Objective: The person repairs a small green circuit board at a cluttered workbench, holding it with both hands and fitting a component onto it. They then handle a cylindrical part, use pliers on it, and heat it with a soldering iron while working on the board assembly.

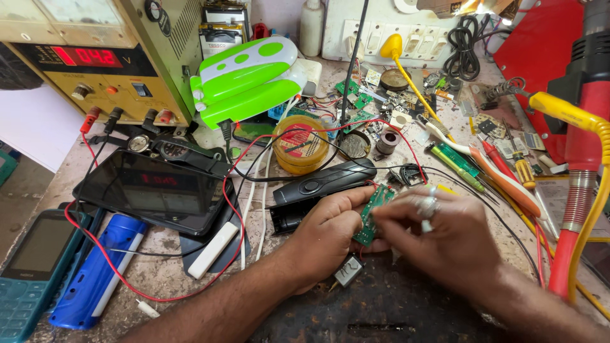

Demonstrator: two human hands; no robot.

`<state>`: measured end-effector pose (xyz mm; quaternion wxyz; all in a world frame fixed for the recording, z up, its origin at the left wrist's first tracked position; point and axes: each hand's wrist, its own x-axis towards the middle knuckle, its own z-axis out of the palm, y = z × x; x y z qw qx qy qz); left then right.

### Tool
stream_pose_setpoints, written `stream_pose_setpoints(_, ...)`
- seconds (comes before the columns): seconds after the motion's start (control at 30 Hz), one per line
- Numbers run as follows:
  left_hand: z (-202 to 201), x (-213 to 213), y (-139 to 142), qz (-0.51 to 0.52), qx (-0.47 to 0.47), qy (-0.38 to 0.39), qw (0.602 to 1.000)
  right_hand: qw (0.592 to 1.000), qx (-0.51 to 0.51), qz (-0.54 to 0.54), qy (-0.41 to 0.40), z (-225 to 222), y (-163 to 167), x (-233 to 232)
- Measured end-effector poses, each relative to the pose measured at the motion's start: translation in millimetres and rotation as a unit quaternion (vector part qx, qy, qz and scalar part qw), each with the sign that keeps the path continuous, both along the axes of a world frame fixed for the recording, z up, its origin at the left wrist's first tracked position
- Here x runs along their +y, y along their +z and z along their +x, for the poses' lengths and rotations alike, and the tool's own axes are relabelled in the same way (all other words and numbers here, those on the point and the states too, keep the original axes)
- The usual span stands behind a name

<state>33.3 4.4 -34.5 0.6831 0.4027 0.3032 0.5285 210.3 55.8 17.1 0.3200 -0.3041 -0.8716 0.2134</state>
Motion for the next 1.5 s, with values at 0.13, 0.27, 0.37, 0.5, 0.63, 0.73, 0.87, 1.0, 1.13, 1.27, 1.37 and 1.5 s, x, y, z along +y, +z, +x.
stream_pose_setpoints(0.13, 0.1, 0.1, -2.8, 0.021, -0.019, -0.011, 1.000, 0.998, 0.014, 0.059, 0.030, 1.5, -0.2, 1.9)
stream_pose_setpoints(0.27, 0.1, 0.8, -3.4, 0.015, 0.010, 0.004, 1.000, 1.000, 0.002, 0.025, 0.011, 1.4, 0.5, 2.4)
stream_pose_setpoints(0.37, -0.1, 0.2, -1.8, 0.028, 0.008, -0.007, 1.000, 0.997, 0.006, 0.039, 0.064, 1.9, 0.9, 2.1)
stream_pose_setpoints(0.5, 0.2, 0.0, 1.7, 0.007, -0.009, -0.016, 1.000, 1.000, -0.004, 0.001, -0.007, 2.2, 0.5, 6.0)
stream_pose_setpoints(0.63, 0.6, 0.1, 4.0, 0.003, 0.021, -0.023, 1.000, 0.999, 0.000, -0.028, -0.031, 3.5, 0.1, 7.0)
stream_pose_setpoints(0.73, -0.7, 1.2, 4.1, -0.016, 0.019, -0.016, 1.000, 0.998, 0.029, -0.058, -0.024, 3.2, -0.1, 5.0)
stream_pose_setpoints(0.87, -2.4, 2.1, 1.7, -0.018, -0.009, -0.024, 0.999, 0.995, 0.006, 0.075, 0.069, 2.0, 1.3, 2.8)
stream_pose_setpoints(1.0, -2.5, 3.4, -1.0, -0.003, -0.016, -0.031, 0.999, 1.000, -0.015, 0.016, -0.008, 0.7, 3.0, 4.3)
stream_pose_setpoints(1.13, -2.0, 3.7, -1.8, 0.003, -0.026, -0.037, 0.999, 0.999, -0.005, 0.038, 0.008, 0.7, 3.1, 3.3)
stream_pose_setpoints(1.27, -3.5, 2.5, -0.8, -0.005, -0.012, -0.032, 0.999, 1.000, 0.010, 0.022, -0.017, -1.1, 3.1, 1.5)
stream_pose_setpoints(1.37, -2.4, 1.9, 0.0, 0.008, -0.033, -0.039, 0.999, 0.997, 0.012, 0.074, 0.031, -1.9, 4.2, 0.5)
stream_pose_setpoints(1.5, -1.8, 2.4, 0.7, 0.003, -0.018, -0.034, 0.999, 1.000, -0.002, 0.024, 0.005, -3.6, 4.7, 1.8)
